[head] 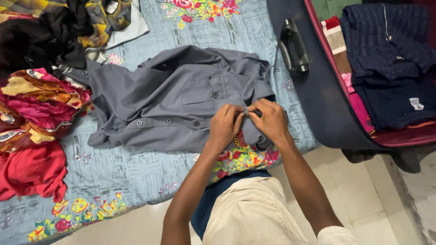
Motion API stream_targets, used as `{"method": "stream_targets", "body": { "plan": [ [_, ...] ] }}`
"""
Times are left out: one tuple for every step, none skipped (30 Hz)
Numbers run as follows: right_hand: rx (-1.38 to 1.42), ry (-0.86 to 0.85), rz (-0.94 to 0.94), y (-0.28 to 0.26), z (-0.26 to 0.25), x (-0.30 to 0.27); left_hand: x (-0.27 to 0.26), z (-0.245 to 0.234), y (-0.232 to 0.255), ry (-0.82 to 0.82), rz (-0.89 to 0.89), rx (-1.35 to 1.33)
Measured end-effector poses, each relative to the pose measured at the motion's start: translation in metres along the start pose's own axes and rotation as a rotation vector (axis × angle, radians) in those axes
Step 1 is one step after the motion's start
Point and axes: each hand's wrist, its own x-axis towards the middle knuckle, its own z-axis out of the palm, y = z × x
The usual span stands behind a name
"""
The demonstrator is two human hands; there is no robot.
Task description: The person folds a blue sweater and a grey long-sleeved shirt by hand on a bed, placing the folded sweater into an open suitcase.
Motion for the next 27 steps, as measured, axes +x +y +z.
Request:
{"method": "stream_targets", "body": {
  "plan": [
    [-0.016, 0.005, 0.009, -0.003, -0.001, -0.002, -0.001, -0.002, 0.001, -0.01, -0.028, -0.031],
    [-0.032, 0.01, 0.019, -0.006, -0.002, -0.003, -0.003, -0.003, 0.002, -0.022, -0.056, -0.064],
    [-0.015, 0.027, -0.002, -0.009, -0.002, -0.004, -0.004, -0.004, 0.002, -0.05, -0.104, -0.09],
    [0.001, 0.047, -0.024, -0.01, -0.001, -0.004, -0.004, -0.006, 0.001, -0.078, -0.149, -0.117],
    [0.016, 0.066, -0.047, -0.01, -0.001, -0.005, -0.004, -0.007, 0.0, -0.106, -0.195, -0.143],
    [0.023, 0.076, -0.068, -0.009, 0.0, -0.005, -0.005, -0.007, 0.001, -0.105, -0.193, -0.152],
    [0.029, 0.086, -0.09, -0.008, 0.001, -0.006, -0.006, -0.008, 0.002, -0.104, -0.192, -0.161],
    [0.037, 0.093, -0.11, -0.007, 0.002, -0.008, -0.008, -0.009, 0.003, -0.105, -0.194, -0.17],
    [0.023, 0.111, -0.101, -0.006, 0.004, -0.01, -0.009, -0.009, 0.005, -0.078, -0.16, -0.174],
    [0.007, 0.131, -0.091, -0.006, 0.006, -0.011, -0.009, -0.009, 0.008, -0.053, -0.123, -0.178],
    [-0.008, 0.151, -0.082, -0.005, 0.007, -0.012, -0.008, -0.01, 0.01, -0.028, -0.086, -0.181],
    [0.025, 0.168, -0.065, -0.004, 0.005, -0.012, -0.006, -0.011, 0.011, -0.05, -0.085, -0.149],
    [0.059, 0.185, -0.048, -0.002, 0.003, -0.011, -0.004, -0.015, 0.011, -0.072, -0.083, -0.117],
    [0.095, 0.201, -0.033, -0.002, 0.0, -0.01, -0.001, -0.02, 0.01, -0.093, -0.082, -0.083],
    [0.101, 0.181, -0.008, -0.001, -0.005, -0.01, 0.002, -0.026, 0.008, -0.119, -0.071, -0.041],
    [0.108, 0.158, 0.018, -0.001, -0.011, -0.01, 0.005, -0.033, 0.004, -0.145, -0.063, 0.0],
    [0.115, 0.135, 0.044, -0.002, -0.016, -0.01, 0.005, -0.039, 0.002, -0.172, -0.054, 0.041],
    [0.116, 0.104, 0.068, -0.006, -0.018, -0.01, 0.006, -0.044, 0.001, -0.167, -0.021, 0.058],
    [0.117, 0.072, 0.093, -0.011, -0.02, -0.011, 0.006, -0.048, 0.001, -0.163, 0.011, 0.075],
    [0.118, 0.041, 0.117, -0.015, -0.022, -0.011, 0.005, -0.051, 0.001, -0.159, 0.044, 0.092],
    [0.01, 0.02, -0.008, -0.018, -0.025, -0.009, 0.005, -0.051, 0.002, -0.144, 0.056, 0.103],
    [-0.097, -0.002, -0.133, -0.021, -0.028, -0.007, 0.003, -0.052, 0.002, -0.131, 0.067, 0.115],
    [-0.203, -0.025, -0.257, -0.023, -0.027, -0.006, 0.002, -0.052, 0.001, -0.117, 0.078, 0.127],
    [-0.213, -0.006, -0.289, -0.026, -0.022, -0.006, -0.001, -0.051, 0.001, -0.119, 0.069, 0.123],
    [-0.222, 0.012, -0.321, -0.029, -0.015, -0.006, -0.004, -0.05, 0.0, -0.12, 0.06, 0.119],
    [-0.233, 0.028, -0.355, -0.028, -0.009, -0.007, -0.007, -0.048, -0.001, -0.119, 0.048, 0.114],
    [-0.226, 0.0, -0.33, -0.025, -0.004, -0.007, -0.009, -0.047, -0.003, -0.113, 0.035, 0.109]
  ]
}}
